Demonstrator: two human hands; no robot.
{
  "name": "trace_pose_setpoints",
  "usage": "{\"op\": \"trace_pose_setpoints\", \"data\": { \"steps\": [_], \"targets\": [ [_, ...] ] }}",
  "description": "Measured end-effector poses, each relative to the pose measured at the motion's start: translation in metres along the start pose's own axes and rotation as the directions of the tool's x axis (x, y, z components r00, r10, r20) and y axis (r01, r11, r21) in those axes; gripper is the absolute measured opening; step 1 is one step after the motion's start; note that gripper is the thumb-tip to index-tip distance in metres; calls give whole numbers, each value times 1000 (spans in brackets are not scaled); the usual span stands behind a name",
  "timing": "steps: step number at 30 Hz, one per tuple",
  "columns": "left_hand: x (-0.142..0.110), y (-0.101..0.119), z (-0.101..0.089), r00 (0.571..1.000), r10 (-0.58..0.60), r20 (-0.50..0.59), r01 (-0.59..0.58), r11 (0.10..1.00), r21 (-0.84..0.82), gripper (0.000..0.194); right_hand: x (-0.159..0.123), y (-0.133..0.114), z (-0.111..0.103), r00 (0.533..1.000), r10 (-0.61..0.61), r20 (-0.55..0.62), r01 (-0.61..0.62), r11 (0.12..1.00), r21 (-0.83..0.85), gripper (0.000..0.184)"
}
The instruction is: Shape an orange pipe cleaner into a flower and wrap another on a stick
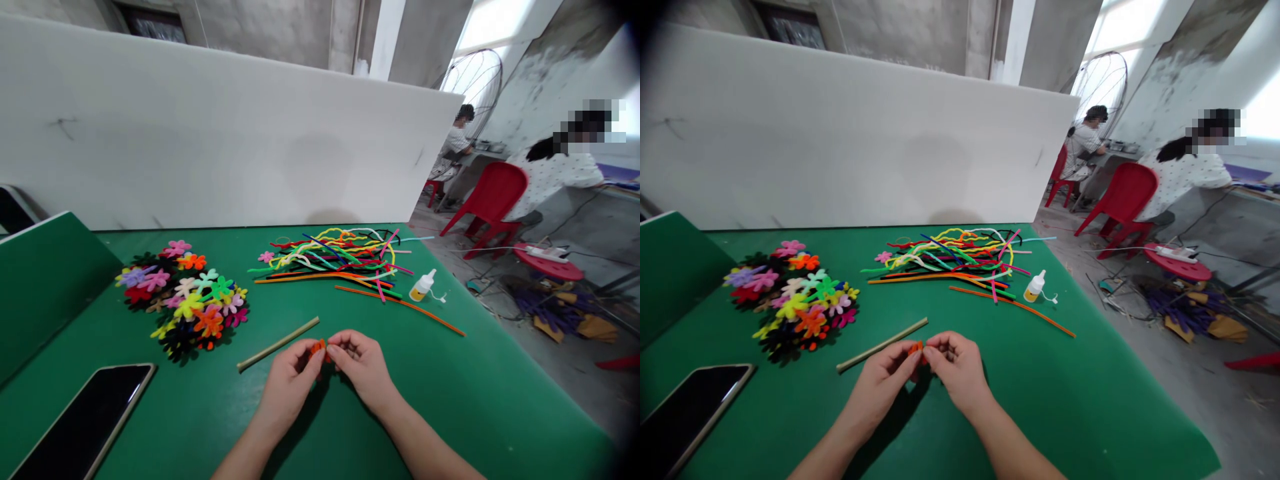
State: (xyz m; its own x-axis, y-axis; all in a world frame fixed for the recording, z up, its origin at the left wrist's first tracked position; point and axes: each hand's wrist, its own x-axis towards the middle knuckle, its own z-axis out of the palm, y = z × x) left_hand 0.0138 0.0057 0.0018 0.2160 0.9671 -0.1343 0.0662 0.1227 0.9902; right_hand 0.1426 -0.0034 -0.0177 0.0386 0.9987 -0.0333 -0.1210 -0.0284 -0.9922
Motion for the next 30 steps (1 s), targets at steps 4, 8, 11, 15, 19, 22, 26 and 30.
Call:
{"op": "trace_pose_setpoints", "data": {
  "steps": [4,8,11,15,19,22,26,30],
  "targets": [
    [0,3,0,998,-29,59,35,994,-103,19,2,-1,0,1000,29,-3,-29,999,43,21],
    [0,-1,0,991,-101,89,119,965,-234,19,3,0,-1,999,36,-26,-33,996,83,24],
    [0,-4,0,983,-136,121,170,926,-338,18,1,-1,-1,999,19,31,-23,993,112,24],
    [-1,-6,0,965,-169,203,247,847,-471,15,-2,-3,1,993,-45,107,34,994,102,19],
    [-1,-9,1,943,-170,285,304,788,-536,12,-2,-3,2,993,-67,100,58,994,94,18],
    [-1,-10,1,939,-168,301,314,780,-542,12,-3,-4,1,991,-69,115,59,994,89,19],
    [-1,-11,1,942,-169,291,305,797,-521,12,-4,-5,0,990,-87,113,80,995,64,17],
    [-3,-10,2,957,-173,233,267,836,-479,11,-4,-5,1,992,-58,108,47,993,108,16]
  ]
}}
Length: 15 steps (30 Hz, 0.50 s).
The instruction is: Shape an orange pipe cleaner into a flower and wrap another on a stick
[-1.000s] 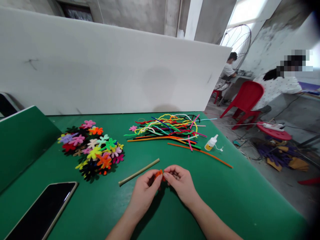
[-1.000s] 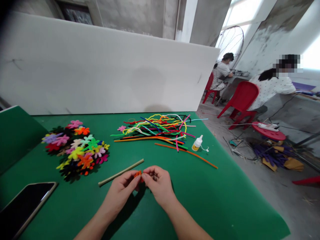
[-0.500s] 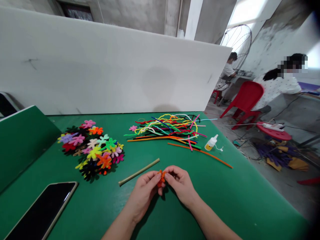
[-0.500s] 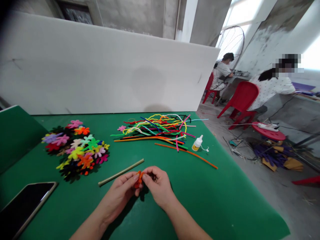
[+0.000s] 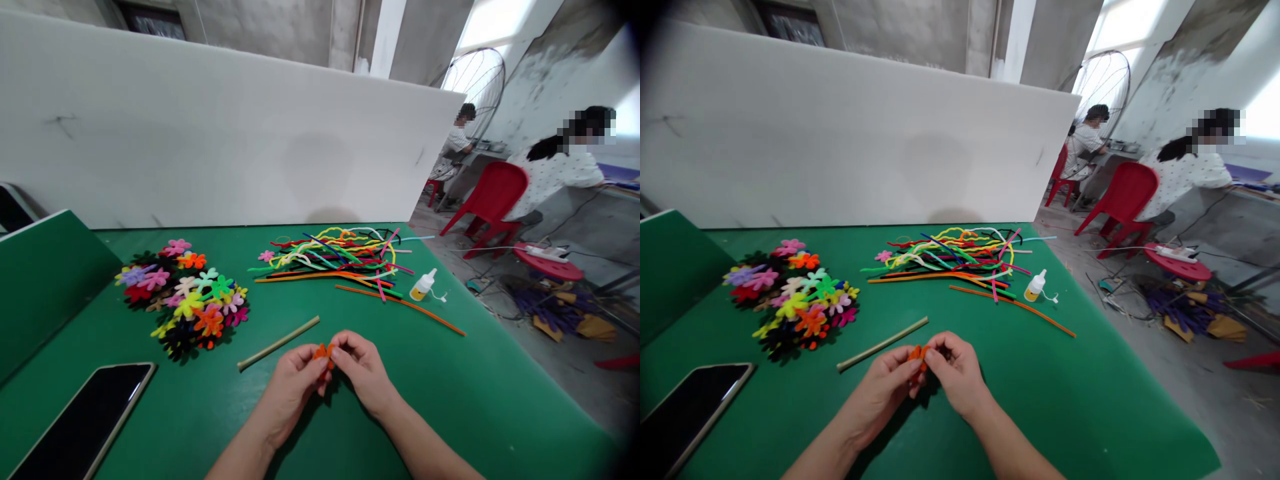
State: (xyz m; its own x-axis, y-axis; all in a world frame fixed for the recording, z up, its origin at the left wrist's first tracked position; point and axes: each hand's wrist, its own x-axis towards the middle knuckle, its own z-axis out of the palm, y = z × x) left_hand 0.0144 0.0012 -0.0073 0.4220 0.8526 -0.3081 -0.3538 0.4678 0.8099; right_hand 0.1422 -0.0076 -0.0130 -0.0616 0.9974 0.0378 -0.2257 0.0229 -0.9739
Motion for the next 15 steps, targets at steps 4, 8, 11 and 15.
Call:
{"op": "trace_pose_setpoints", "data": {
  "steps": [4,8,11,15],
  "targets": [
    [-1,0,1,999,18,-39,-15,997,71,10,0,4,2,998,50,-28,-48,997,65,17],
    [0,0,1,998,27,-50,-23,997,72,11,1,5,3,994,100,-45,-94,988,126,18],
    [1,0,0,998,33,-54,-29,997,74,12,2,4,3,994,99,-41,-94,989,114,18],
    [2,0,1,990,109,-92,-92,982,167,13,2,3,1,997,74,-10,-73,994,84,17]
  ]
}}
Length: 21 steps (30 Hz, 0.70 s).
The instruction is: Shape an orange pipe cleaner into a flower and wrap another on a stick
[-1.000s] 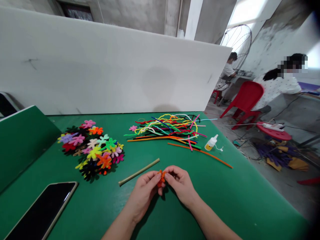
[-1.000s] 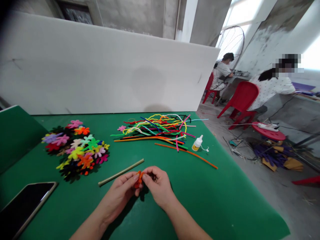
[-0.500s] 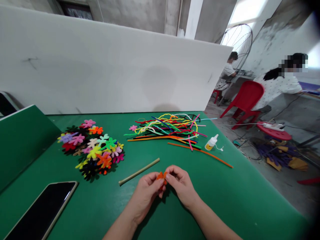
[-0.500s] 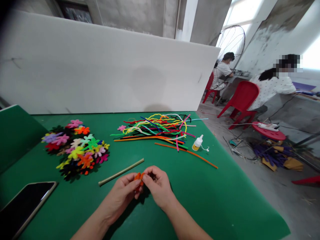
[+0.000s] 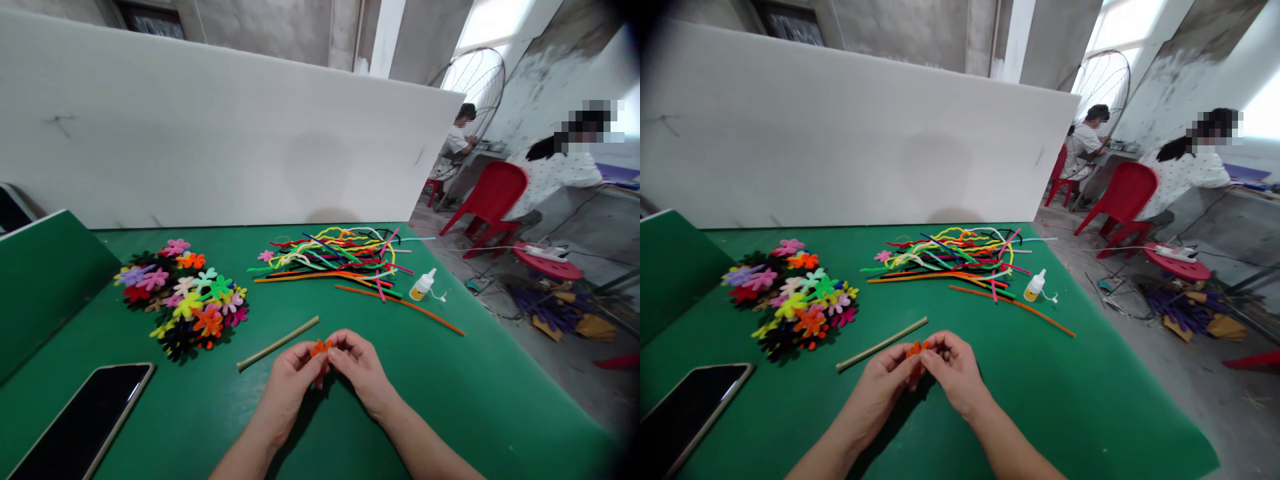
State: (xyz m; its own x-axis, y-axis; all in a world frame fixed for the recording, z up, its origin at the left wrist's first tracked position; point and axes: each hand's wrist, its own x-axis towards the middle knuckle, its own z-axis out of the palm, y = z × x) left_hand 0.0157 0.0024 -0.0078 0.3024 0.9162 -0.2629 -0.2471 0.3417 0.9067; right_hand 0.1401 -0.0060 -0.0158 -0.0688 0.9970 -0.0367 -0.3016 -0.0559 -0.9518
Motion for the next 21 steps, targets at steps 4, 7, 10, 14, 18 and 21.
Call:
{"op": "trace_pose_setpoints", "data": {
  "steps": [4,7,10,14,18,21],
  "targets": [
    [0,0,0,1000,31,1,-32,999,29,14,-2,1,0,996,-90,-14,86,979,-183,11],
    [0,1,0,999,27,26,-28,999,44,17,-4,0,0,976,-218,12,205,891,-405,6],
    [0,1,0,999,33,11,-33,997,74,19,-6,-2,1,957,-290,34,262,802,-537,7],
    [-1,3,1,998,50,32,-53,995,89,21,-5,-2,0,955,-296,8,249,788,-562,9],
    [-2,5,2,996,78,44,-84,983,162,17,-3,0,0,958,-287,-3,240,805,-542,10],
    [-2,5,2,994,104,17,-105,968,227,13,-3,1,-1,952,-305,4,259,802,-538,10]
  ]
}}
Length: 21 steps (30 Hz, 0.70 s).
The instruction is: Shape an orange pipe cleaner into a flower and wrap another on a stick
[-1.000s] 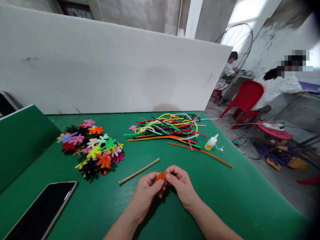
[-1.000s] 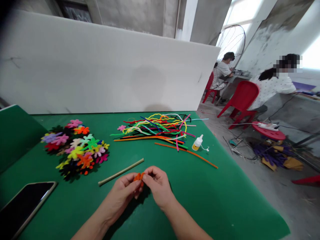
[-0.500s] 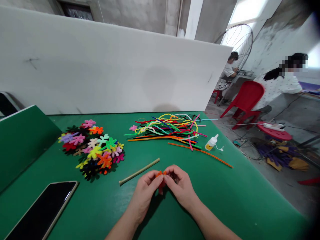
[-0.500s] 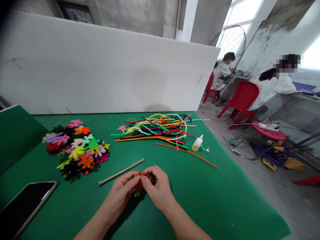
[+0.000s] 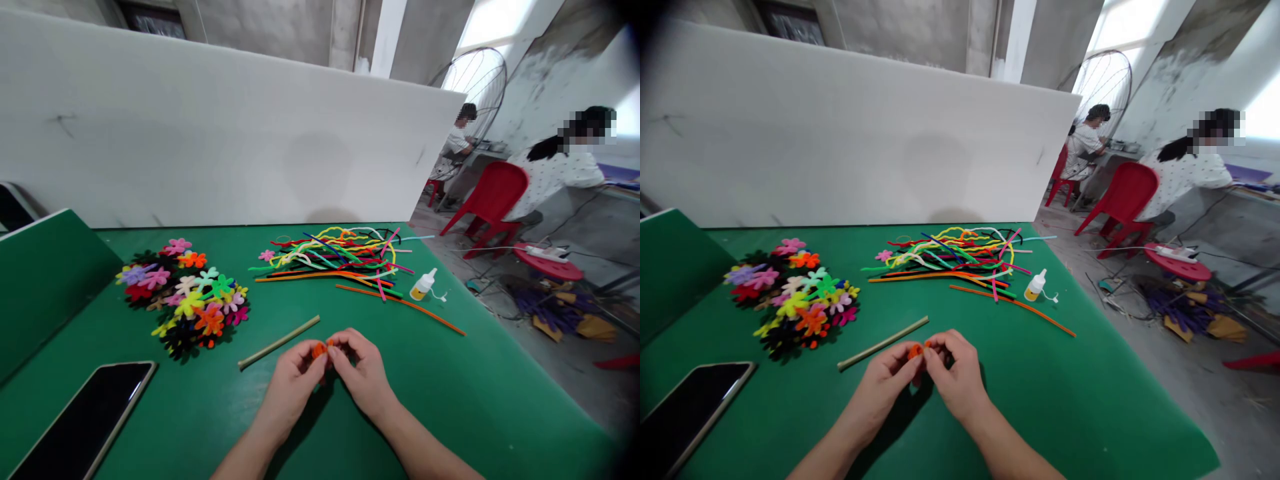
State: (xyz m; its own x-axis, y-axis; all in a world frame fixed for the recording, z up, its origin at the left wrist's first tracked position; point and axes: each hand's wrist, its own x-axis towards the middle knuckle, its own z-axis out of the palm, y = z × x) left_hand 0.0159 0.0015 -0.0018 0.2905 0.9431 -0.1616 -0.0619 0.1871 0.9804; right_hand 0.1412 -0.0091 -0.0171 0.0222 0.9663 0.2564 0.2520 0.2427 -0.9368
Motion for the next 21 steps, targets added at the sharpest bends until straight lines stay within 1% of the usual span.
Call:
{"op": "trace_pose_setpoints", "data": {
  "steps": [4,8,11,15,21],
  "targets": [
    [0,-2,-1,998,49,-49,-44,995,89,10,-1,0,-1,999,-29,21,28,999,24,10],
    [-1,-2,-1,990,134,-35,-122,964,235,12,-1,-1,-2,998,-37,46,33,997,70,11],
    [-2,-1,-2,984,175,-30,-156,935,319,13,-1,-1,-2,998,-43,49,39,996,79,12],
    [-3,0,-1,976,214,-50,-181,910,372,11,-1,-2,-1,999,-43,33,41,997,73,12],
    [-5,0,-1,957,281,-68,-232,886,402,9,-3,-3,0,999,-26,29,24,997,66,15]
  ]
}}
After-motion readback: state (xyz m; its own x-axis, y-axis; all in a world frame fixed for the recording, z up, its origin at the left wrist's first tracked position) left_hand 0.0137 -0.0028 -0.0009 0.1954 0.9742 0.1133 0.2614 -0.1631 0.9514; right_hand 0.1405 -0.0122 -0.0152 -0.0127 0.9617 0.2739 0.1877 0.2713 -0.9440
